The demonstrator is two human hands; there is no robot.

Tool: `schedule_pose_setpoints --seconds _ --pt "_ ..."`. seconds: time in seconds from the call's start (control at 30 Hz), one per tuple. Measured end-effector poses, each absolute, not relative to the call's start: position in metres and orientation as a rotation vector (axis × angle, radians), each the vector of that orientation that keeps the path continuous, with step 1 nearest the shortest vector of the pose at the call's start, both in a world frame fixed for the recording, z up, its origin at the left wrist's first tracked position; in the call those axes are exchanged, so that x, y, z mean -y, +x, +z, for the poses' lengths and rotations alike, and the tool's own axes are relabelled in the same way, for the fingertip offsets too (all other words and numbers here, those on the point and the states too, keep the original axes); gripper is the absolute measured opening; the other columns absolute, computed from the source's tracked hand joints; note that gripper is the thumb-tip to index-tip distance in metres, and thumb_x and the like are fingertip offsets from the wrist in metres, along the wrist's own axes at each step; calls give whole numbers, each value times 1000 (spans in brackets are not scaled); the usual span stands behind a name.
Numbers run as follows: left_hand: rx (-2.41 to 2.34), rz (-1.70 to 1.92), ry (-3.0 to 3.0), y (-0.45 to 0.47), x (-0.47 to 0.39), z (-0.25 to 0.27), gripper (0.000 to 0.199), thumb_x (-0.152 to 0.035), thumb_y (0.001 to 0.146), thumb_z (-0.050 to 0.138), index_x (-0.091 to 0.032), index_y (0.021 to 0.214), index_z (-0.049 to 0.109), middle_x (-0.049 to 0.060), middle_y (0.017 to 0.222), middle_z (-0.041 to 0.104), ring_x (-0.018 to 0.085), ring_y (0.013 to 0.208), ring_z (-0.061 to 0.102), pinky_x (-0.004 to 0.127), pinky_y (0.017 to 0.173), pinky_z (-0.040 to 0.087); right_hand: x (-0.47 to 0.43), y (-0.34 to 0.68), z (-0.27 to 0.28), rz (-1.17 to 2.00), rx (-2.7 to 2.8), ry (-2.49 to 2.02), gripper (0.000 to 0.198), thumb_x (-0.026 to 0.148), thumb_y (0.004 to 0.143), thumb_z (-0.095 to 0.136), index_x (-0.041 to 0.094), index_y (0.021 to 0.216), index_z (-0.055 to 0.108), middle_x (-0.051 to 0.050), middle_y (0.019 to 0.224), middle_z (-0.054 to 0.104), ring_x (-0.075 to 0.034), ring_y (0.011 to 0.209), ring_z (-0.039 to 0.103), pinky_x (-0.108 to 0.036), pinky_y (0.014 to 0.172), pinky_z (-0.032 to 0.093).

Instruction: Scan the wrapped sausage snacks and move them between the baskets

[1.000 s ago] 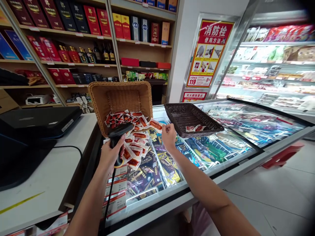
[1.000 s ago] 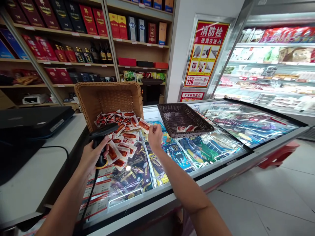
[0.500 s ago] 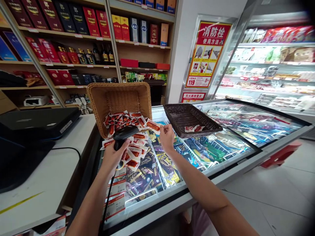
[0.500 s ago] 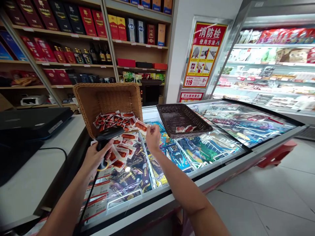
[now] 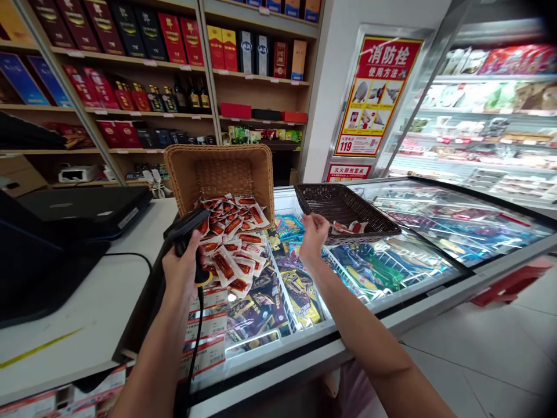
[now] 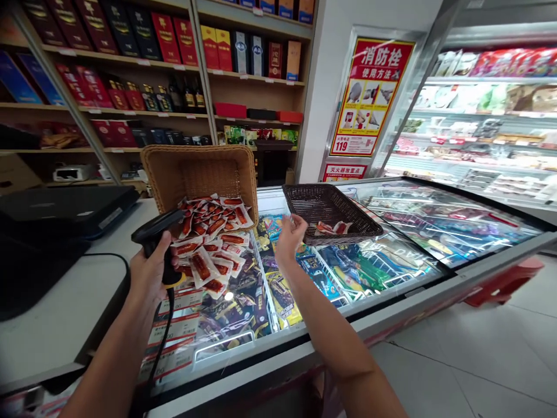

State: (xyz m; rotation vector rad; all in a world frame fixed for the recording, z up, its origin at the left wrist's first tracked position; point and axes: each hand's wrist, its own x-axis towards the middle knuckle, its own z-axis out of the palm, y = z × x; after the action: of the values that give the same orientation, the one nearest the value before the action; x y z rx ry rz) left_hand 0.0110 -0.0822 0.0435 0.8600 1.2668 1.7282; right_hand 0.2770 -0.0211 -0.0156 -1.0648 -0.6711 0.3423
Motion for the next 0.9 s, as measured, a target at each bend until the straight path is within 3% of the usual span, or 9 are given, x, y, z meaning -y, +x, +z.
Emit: schedule_pose_setpoints --seconds 0.17,0.27,0.37,0.5,0.67,0.77,0.9 --pt "-1266 1759 832 11 82 42 57 -58 55 94 -18 81 62 -5 59 56 9 45 46 23 41 35 62 211 -39 156 1656 -1254 44 63 95 68 22 110 74 -15 143 59 -33 136 53 -55 114 48" --pt "-1287 1748 841 12 82 41 56 -57 57 94 -19 77 59 -5 59 56 8 45 46 22 41 35 79 185 -49 8 2035 -1196 57 61 91 76 26 136 70 -15 149 57 -33 136 52 -52 112 48" --pt "-1300 1733 865 13 82 40 55 -58 58 92 -20 76 57 -5 58 55 8 45 46 23 42 35 85 176 -51 -67 2223 -1166 53 55 95 75 35 144 66 -12 149 59 -31 133 54 -48 112 47" --pt "-1307 1732 875 12 80 37 57 -60 58 92 -19 78 58 -5 59 56 9 45 46 23 41 35 87 174 -47 -71 2252 -1174 40 42 101 71 35 140 69 -9 143 67 -28 132 56 -47 115 43" --pt "-1302 1722 861 12 79 34 59 -61 57 93 -20 76 56 -6 58 54 9 44 45 22 41 34 87 173 -49 120 2063 -1308 31 29 100 69 30 132 73 -6 120 78 -25 116 66 -45 113 44" --pt "-1306 1711 855 13 80 35 59 -61 56 94 -20 78 58 -5 58 55 9 45 46 23 41 35 82 174 -53 268 1921 -1299 22 20 100 67 28 116 79 -4 113 80 -23 108 71 -43 108 49" --pt "-1312 1704 869 13 80 36 58 -63 58 92 -21 78 57 -4 60 56 10 46 46 24 42 35 72 187 -51 354 1676 -1224 29 19 106 52 26 107 80 -4 109 80 -19 93 74 -36 90 59"
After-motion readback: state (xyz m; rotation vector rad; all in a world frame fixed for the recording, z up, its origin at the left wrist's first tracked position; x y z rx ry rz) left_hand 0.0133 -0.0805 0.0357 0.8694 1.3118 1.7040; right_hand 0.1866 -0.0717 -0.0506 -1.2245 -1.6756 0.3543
